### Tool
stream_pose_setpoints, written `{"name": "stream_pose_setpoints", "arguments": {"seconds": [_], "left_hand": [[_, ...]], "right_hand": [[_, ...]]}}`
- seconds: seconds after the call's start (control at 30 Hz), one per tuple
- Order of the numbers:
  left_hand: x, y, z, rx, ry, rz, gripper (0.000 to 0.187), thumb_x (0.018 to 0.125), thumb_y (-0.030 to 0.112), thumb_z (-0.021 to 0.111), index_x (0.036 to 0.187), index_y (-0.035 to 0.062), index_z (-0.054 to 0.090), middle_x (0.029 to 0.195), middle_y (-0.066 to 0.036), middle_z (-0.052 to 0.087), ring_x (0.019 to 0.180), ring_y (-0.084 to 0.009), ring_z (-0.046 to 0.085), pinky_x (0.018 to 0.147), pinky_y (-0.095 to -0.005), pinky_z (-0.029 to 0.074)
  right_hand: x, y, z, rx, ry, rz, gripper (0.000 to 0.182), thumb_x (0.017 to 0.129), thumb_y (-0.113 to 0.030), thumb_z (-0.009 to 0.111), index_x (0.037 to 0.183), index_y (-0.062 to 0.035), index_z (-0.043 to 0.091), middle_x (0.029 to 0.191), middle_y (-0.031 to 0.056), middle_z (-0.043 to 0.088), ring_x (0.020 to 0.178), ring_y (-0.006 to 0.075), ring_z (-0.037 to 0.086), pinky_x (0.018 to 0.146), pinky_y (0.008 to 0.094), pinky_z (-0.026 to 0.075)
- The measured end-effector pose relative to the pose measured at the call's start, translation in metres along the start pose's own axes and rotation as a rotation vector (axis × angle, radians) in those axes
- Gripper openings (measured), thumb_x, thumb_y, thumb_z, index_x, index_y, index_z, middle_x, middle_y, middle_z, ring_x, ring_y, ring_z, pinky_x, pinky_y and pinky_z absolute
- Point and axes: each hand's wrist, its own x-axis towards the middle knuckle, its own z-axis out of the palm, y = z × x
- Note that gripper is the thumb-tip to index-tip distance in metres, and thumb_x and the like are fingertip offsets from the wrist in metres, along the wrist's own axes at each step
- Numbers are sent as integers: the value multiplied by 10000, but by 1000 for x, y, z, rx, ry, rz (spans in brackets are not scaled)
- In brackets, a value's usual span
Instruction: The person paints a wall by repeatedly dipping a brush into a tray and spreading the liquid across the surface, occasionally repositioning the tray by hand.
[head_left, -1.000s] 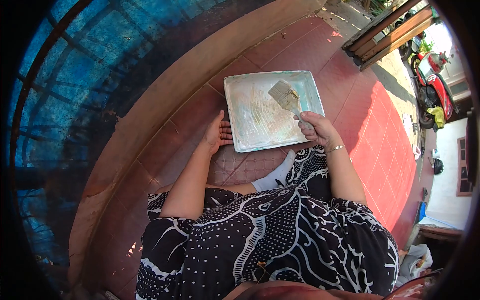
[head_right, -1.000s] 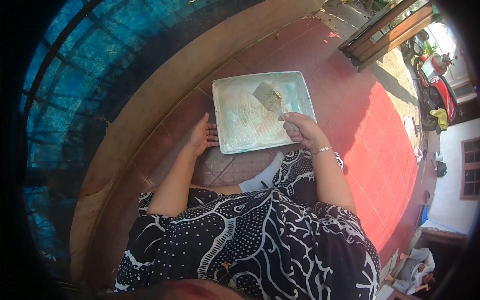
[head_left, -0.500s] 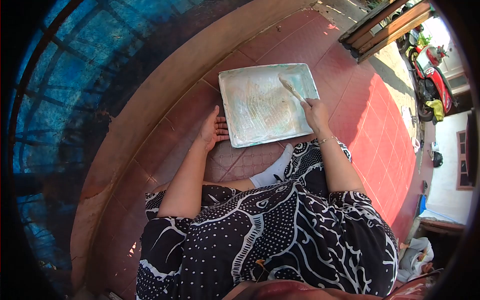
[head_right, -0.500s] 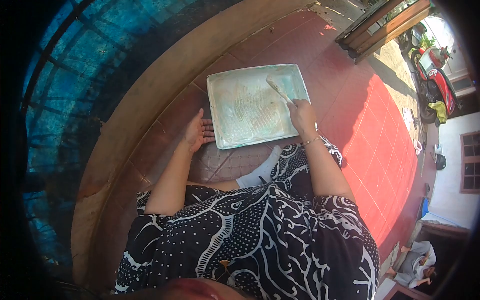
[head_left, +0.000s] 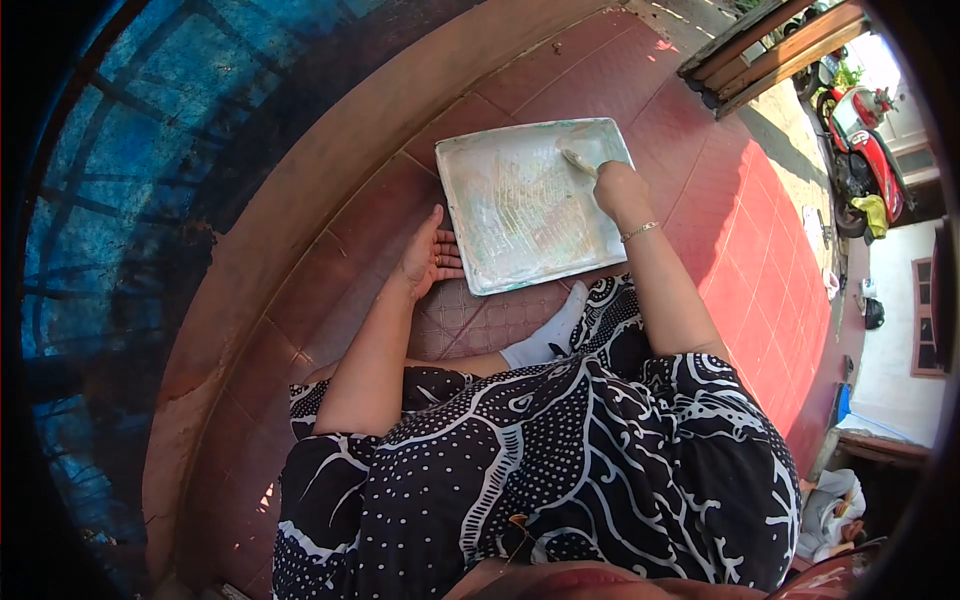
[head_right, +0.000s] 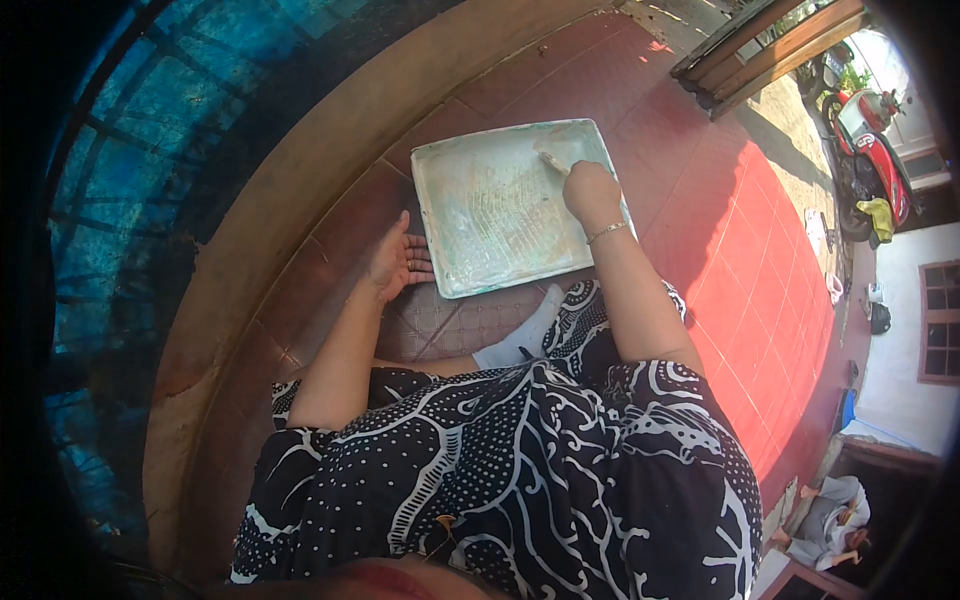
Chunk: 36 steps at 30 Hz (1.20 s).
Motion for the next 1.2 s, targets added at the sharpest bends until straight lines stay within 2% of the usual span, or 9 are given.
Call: {"name": "stream_pose_setpoints", "arguments": {"seconds": [0.23,0.37,0.43,0.57,0.67,0.87,0.97,1.03,1.2], "left_hand": [[2,-1,1,10,-16,2,796,782,693,436,1032,-61,471,895,-167,547,778,-227,577,708,-378,512],[-3,0,-2,27,18,8,790,786,689,433,1031,-61,474,892,-164,551,759,-224,581,695,-371,513],[-2,1,-2,12,-18,50,778,787,686,436,1026,-53,479,874,-157,559,738,-218,583,681,-359,511],[-3,4,3,10,5,59,759,786,683,442,1014,-40,486,855,-145,566,721,-209,583,667,-353,507],[0,0,0,-41,32,73,741,784,683,447,1003,-24,490,845,-137,571,720,-201,582,664,-344,503],[0,3,-5,-22,86,75,732,776,694,442,993,-3,503,865,-123,571,727,-191,571,692,-348,492],[-1,4,-3,-25,72,68,735,774,698,440,991,-1,507,871,-122,572,737,-194,568,698,-361,486],[1,1,-3,-39,96,41,718,727,717,496,959,37,508,803,-90,561,678,-172,561,648,-344,496],[6,0,-10,-53,97,40,712,729,715,495,952,39,516,804,-84,565,679,-171,562,641,-335,498]], "right_hand": [[7,-4,46,76,208,11,304,814,-100,415,1026,-68,631,1022,196,562,896,367,586,794,427,461],[-14,-14,14,-14,127,-65,312,814,-105,418,1046,-83,626,1009,194,559,882,354,592,779,423,468],[-15,-16,3,-11,267,-116,224,802,-105,455,874,-36,656,1014,200,550,811,339,619,715,414,494],[10,-33,19,-107,394,-147,190,785,-116,500,871,-41,652,964,172,566,778,306,635,674,372,515],[10,-46,37,-109,231,-178,266,834,-124,430,1011,-41,611,1014,196,537,799,346,616,701,430,498],[-31,-36,4,-66,169,-269,208,792,-96,478,891,16,622,948,224,570,768,353,626,667,421,504],[-24,2,6,234,325,-332,204,823,-116,507,950,4,613,879,173,581,636,248,609,505,349,474],[-28,17,5,1169,-327,100,290,861,-129,522,1115,6,559,796,104,558,557,132,516,398,255,367],[-35,35,32,1809,-625,246,337,869,-124,541,1188,-55,454,782,88,532,492,88,406,362,170,266]]}}
